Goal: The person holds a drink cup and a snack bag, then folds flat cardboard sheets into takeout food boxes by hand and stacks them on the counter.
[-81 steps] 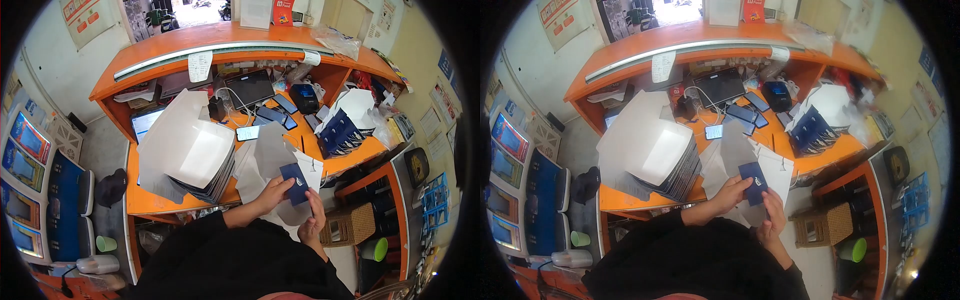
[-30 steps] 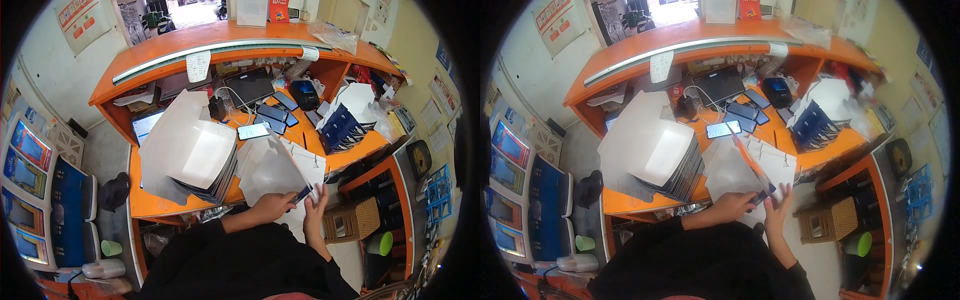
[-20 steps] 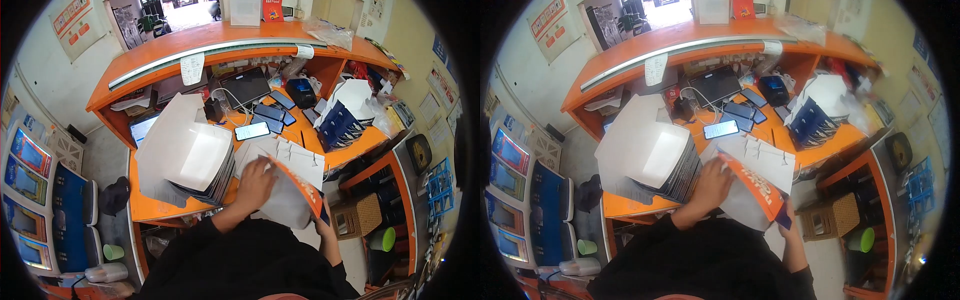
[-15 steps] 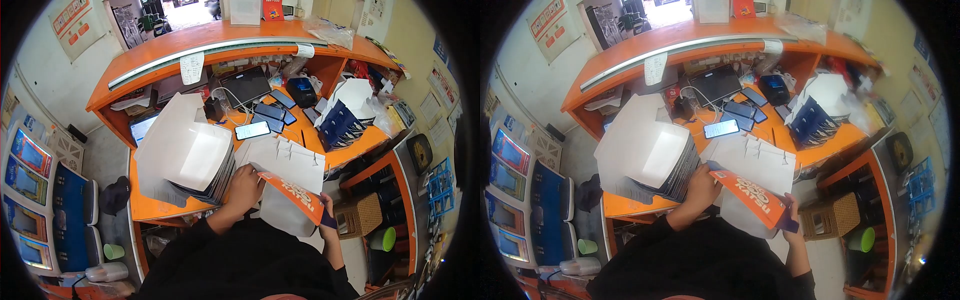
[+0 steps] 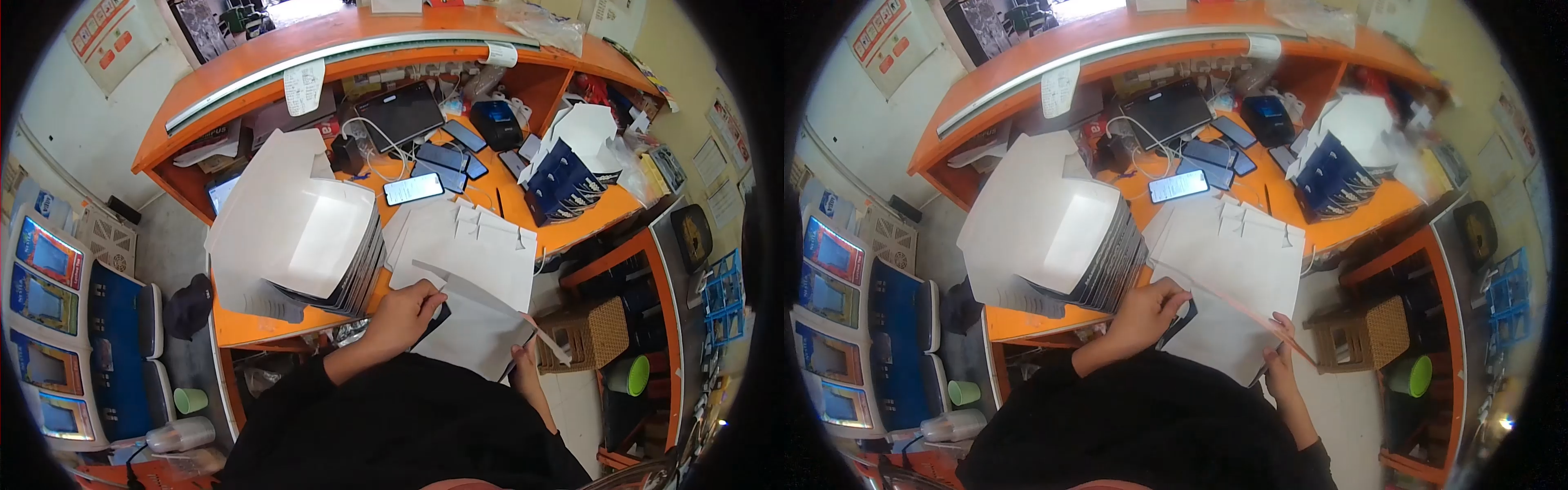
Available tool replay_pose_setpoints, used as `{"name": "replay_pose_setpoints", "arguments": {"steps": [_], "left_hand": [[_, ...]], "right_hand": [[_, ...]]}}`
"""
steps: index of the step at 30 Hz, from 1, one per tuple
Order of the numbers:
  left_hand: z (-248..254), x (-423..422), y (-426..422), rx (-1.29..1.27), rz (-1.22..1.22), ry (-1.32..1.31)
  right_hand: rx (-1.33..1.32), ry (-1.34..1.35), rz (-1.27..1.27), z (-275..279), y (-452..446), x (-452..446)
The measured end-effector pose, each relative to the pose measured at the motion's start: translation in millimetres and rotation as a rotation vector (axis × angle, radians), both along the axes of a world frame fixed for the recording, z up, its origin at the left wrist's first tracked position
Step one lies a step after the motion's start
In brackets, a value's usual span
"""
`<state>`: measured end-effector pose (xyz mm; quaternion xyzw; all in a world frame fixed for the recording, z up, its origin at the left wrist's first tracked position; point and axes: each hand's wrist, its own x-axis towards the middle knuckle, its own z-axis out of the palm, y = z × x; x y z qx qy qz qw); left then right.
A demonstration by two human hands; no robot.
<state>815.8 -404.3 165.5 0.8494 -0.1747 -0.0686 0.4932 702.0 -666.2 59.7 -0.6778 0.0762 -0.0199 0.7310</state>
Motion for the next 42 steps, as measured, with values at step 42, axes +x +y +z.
{"name": "replay_pose_setpoints", "arguments": {"steps": [42], "left_hand": [[20.5,-6.3,72.2,0.055,0.381,-1.050]], "right_hand": [[-0.911,-0.857,0.553,234.5,142.9,126.1]]}}
